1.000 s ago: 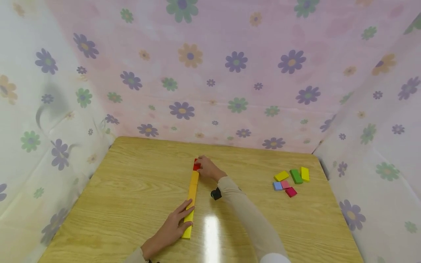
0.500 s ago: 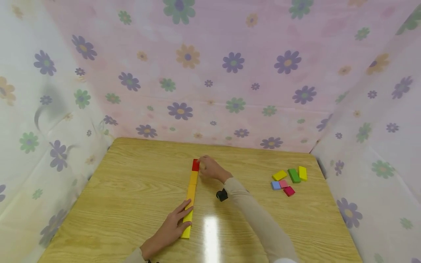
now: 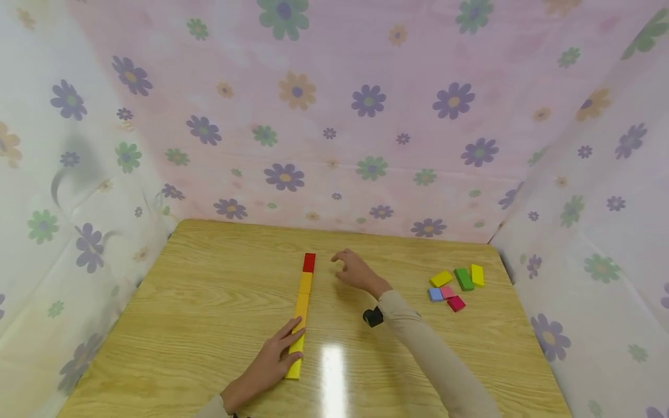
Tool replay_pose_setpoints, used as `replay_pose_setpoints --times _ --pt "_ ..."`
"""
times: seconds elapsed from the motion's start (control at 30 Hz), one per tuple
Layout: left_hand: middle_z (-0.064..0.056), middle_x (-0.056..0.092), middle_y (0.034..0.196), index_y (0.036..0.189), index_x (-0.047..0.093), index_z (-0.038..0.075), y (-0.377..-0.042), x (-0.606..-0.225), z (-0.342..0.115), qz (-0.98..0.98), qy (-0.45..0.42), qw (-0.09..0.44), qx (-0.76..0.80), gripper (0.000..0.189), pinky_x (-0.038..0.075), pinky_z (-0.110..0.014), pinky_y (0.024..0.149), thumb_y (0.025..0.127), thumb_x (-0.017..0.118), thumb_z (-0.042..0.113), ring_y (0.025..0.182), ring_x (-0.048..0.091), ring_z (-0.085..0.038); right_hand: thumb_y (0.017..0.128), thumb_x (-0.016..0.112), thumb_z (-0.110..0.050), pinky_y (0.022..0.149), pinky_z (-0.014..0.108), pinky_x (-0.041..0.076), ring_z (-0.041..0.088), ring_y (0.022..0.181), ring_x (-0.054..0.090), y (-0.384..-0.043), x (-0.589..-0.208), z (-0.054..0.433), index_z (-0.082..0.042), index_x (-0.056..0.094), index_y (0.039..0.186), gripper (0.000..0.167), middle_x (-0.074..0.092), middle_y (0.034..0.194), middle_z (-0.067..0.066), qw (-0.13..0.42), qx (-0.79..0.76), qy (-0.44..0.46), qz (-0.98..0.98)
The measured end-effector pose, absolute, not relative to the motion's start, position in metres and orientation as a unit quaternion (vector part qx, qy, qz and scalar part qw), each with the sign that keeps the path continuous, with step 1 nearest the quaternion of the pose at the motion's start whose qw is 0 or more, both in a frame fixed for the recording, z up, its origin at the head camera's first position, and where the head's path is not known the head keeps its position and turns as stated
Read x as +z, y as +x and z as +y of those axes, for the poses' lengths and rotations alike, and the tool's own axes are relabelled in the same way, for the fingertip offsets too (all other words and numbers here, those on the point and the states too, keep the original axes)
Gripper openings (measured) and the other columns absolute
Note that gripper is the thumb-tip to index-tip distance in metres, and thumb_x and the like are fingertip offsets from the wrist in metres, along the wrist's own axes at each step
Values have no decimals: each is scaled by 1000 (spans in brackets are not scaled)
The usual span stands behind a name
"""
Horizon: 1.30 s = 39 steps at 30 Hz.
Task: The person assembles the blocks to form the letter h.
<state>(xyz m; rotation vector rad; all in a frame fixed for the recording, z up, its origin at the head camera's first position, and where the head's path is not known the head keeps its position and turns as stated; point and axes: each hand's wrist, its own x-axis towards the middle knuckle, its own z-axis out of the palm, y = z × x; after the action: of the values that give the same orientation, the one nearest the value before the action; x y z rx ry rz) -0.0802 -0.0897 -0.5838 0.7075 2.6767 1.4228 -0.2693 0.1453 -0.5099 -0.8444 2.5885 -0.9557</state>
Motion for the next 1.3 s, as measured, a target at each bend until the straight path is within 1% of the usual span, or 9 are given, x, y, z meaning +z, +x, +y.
replay_pose_setpoints --times 0.13,0.27,0.5,0.67,1.03,1.3 --pt "-15 28 152 136 47 -5 -80 -584 -90 857 227 17 462 52 37 -49 100 90 65 12 137 25 -38 90 58 -2 70 36 50 23 83 56 -266 -507 156 6 55 123 34 50 121 22 125 -333 -292 888" --pt "-15 27 152 136 47 -5 -81 -585 -90 856 227 17 463 51 37 -49 101 91 64 12 137 24 -38 90 59 -4 69 35 50 23 84 57 -263 -505 166 6 55 124 35 50 123 19 120 -333 -292 888" --pt "-16 28 151 136 47 -5 -81 -586 -90 856 234 6 461 51 38 -50 99 92 63 15 136 25 -41 90 60 -4 72 38 50 23 83 57 -256 -503 181 4 55 124 35 50 126 20 103 -326 -294 893" --pt "-16 28 151 137 46 -4 -81 -587 -90 855 236 7 462 51 38 -49 99 93 62 16 136 25 -42 91 62 -8 73 39 50 22 83 57 -253 -502 191 2 55 125 35 52 125 18 96 -325 -292 895" --pt "-17 28 151 136 47 -4 -81 -588 -90 853 234 9 466 51 38 -50 99 92 64 15 136 25 -40 89 62 -2 74 40 50 26 83 58 -246 -503 210 3 56 123 35 51 126 21 79 -331 -288 895" --pt "-16 27 152 137 47 -4 -81 -588 -91 855 231 16 465 51 37 -50 100 91 64 14 137 25 -39 89 63 -3 74 43 51 27 85 59 -243 -502 227 3 55 123 35 54 120 20 71 -327 -276 901"
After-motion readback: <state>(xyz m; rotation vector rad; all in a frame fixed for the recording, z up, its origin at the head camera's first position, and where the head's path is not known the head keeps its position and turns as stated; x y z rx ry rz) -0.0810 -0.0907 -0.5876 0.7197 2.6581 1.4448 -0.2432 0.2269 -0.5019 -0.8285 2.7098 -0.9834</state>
